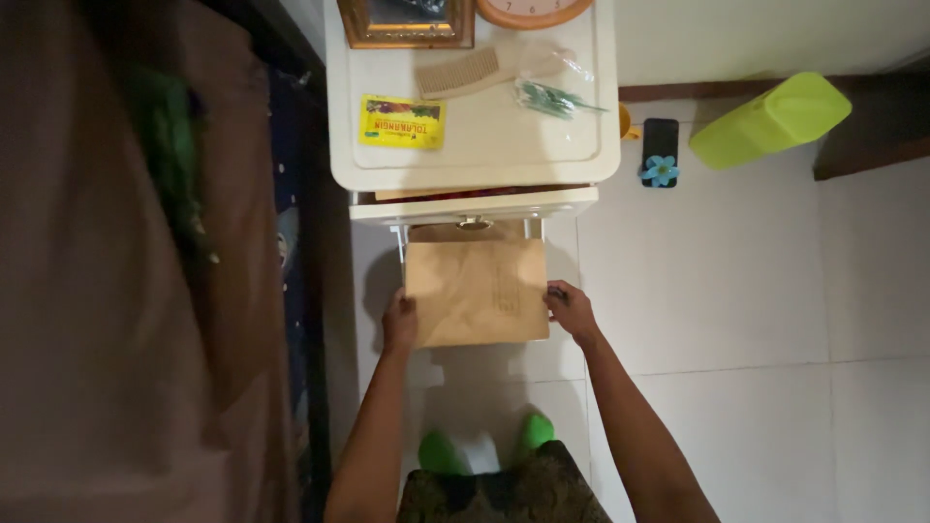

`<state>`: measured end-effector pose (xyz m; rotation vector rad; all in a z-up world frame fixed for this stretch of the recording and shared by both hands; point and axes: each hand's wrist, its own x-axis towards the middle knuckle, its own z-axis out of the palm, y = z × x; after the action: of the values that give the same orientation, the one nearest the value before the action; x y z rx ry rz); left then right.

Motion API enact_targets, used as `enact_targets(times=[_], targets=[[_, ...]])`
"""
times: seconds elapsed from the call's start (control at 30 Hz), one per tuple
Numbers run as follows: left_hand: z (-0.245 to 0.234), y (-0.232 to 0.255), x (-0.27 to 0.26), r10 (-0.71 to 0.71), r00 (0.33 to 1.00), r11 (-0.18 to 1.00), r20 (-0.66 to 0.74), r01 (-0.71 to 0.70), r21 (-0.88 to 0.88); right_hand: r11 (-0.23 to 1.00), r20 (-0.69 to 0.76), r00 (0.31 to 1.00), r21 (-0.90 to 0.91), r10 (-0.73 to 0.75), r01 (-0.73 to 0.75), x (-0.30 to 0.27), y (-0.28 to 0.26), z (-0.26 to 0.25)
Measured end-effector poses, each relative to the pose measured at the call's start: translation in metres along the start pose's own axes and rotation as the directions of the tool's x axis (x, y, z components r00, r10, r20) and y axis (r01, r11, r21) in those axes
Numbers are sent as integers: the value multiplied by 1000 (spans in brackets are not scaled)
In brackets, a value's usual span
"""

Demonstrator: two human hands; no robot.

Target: Wiping down the covers of several yellow folders with a blue cloth and organizing them into a drawer.

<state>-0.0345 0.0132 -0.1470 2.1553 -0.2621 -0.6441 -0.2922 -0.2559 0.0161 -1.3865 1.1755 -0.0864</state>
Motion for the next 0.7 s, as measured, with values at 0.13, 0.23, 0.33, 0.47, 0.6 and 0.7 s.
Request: enact_targets(times=[0.13,0.23,0.33,0.47,0.6,0.7], targets=[[-4,28,10,43,996,993,77,-35,-109,999,-21,999,-24,-45,45,22,10,3],[23,0,35,303,952,953,-48,-303,22,994,-137,990,-106,-44,29,34,8,10],[19,29,40,139,989,967,47,-146,208,985,-226,973,-171,-48,9,57,23,14],[40,-1,60,165,984,982,64,-170,87,865,-275,890,-456,-363,212,76,33,22],[56,-5,73,271,962,962,33,-272,25,853,-308,910,-515,-279,87,82,22,31],[57,4,77,288,957,949,34,-290,124,808,-340,916,-588,-215,-29,79,8,39]])
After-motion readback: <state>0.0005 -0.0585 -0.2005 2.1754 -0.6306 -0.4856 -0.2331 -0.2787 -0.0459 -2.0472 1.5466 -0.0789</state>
